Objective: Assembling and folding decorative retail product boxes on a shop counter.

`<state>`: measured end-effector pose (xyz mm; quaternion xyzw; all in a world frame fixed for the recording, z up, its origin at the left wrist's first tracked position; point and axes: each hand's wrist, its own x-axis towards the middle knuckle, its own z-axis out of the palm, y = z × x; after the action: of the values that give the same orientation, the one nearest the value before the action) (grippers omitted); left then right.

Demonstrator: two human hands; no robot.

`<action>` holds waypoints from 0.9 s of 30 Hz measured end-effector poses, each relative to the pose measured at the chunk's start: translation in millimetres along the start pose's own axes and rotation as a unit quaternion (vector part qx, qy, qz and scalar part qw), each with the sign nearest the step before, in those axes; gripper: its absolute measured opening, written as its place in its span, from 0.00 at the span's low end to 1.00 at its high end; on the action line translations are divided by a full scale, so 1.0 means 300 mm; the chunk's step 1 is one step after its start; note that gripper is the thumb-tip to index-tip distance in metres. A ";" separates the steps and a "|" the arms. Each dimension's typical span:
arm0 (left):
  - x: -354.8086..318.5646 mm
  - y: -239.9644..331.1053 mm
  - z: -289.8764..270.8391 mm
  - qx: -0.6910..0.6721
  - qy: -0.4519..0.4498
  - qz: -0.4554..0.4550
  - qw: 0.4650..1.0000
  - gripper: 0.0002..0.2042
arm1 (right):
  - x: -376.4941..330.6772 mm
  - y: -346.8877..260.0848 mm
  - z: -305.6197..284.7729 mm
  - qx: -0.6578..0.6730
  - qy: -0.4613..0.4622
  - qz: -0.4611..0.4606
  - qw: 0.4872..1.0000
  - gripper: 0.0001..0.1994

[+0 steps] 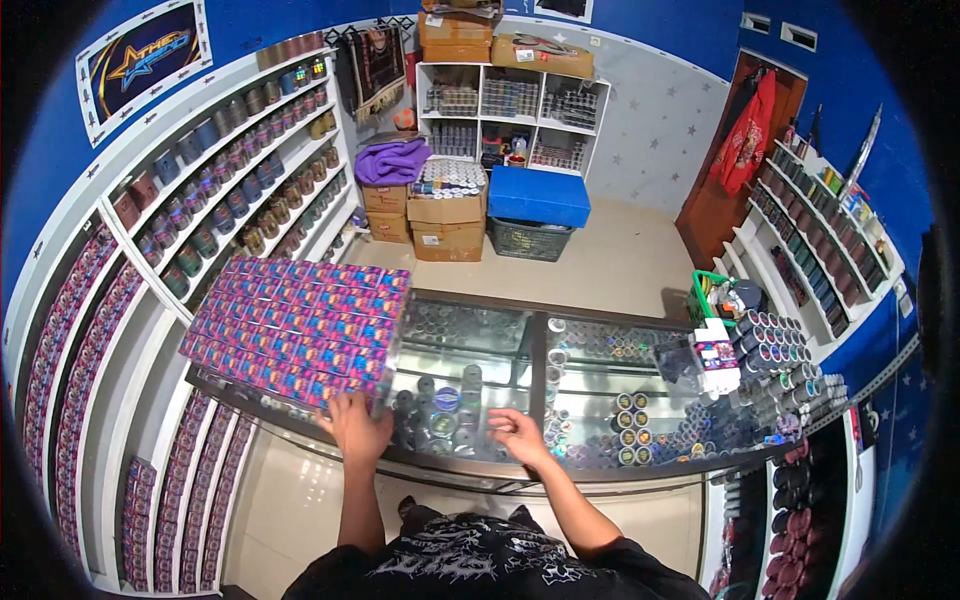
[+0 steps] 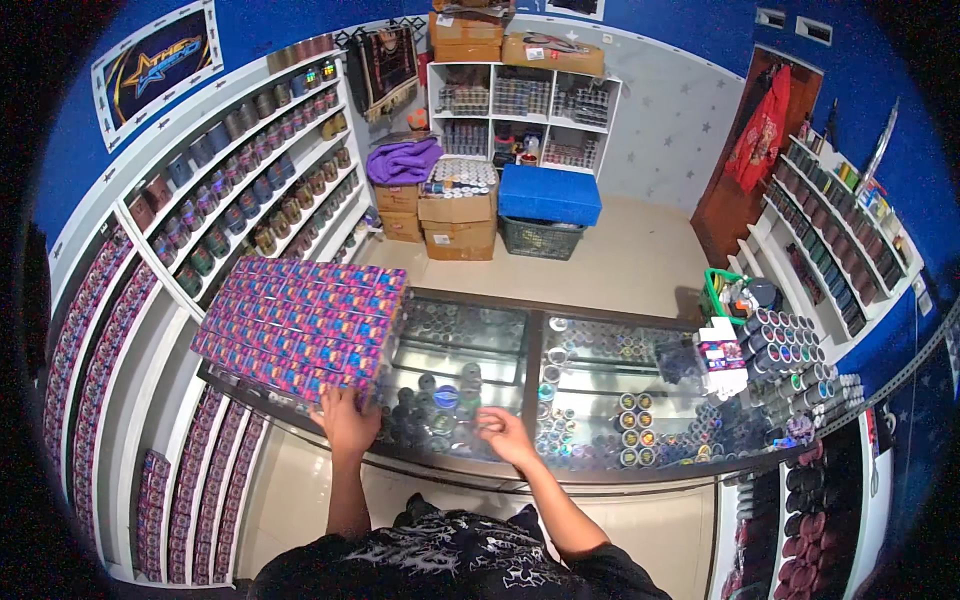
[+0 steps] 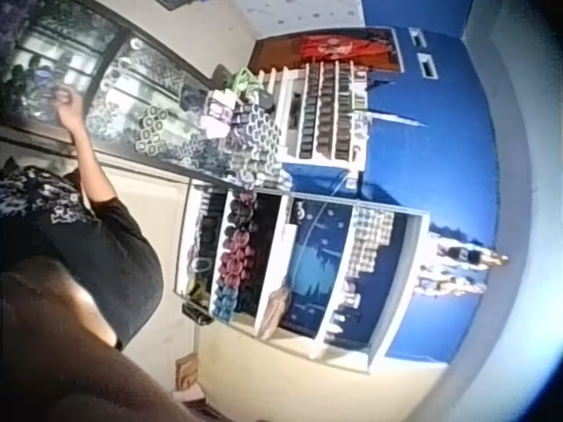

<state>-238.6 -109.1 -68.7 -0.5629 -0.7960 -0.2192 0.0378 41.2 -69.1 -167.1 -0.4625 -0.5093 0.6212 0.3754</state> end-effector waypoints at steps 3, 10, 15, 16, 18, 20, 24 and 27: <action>-0.063 0.104 0.041 -0.040 0.009 -0.054 0.998 0.23 | -0.065 0.021 -0.266 0.015 0.117 -0.011 0.993 0.19; -0.139 0.304 0.103 -0.241 -0.080 0.084 0.963 0.32 | -0.240 0.015 -0.750 0.053 0.348 -0.074 0.933 0.11; -0.111 0.331 0.153 -0.259 -0.094 0.111 0.955 0.32 | -0.362 -0.096 -0.836 0.081 0.445 -0.087 0.887 0.11; -0.101 0.336 0.155 -0.275 -0.099 0.114 0.949 0.31 | -0.378 -0.101 -0.852 0.074 0.468 -0.086 0.876 0.11; -0.092 0.335 0.172 -0.283 -0.112 0.114 0.946 0.30 | -0.405 -0.154 -0.868 0.047 0.513 -0.068 0.855 0.11; -0.081 0.350 0.183 -0.287 -0.117 0.127 0.942 0.30 | -0.434 -0.124 -0.965 0.028 0.529 -0.090 0.843 0.11; -0.088 0.391 0.161 -0.305 -0.142 0.091 0.937 0.30 | -0.440 -0.092 -1.182 -0.031 0.542 -0.129 0.830 0.10; -0.115 0.406 0.156 -0.303 -0.131 0.070 0.941 0.28 | -0.389 -0.117 -1.357 -0.075 0.557 -0.138 0.816 0.10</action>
<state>-106.2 -88.2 -84.2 -0.6255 -0.6488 -0.3712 -0.2238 464.3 -55.2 -131.9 -0.6811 -0.3171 0.1589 0.6406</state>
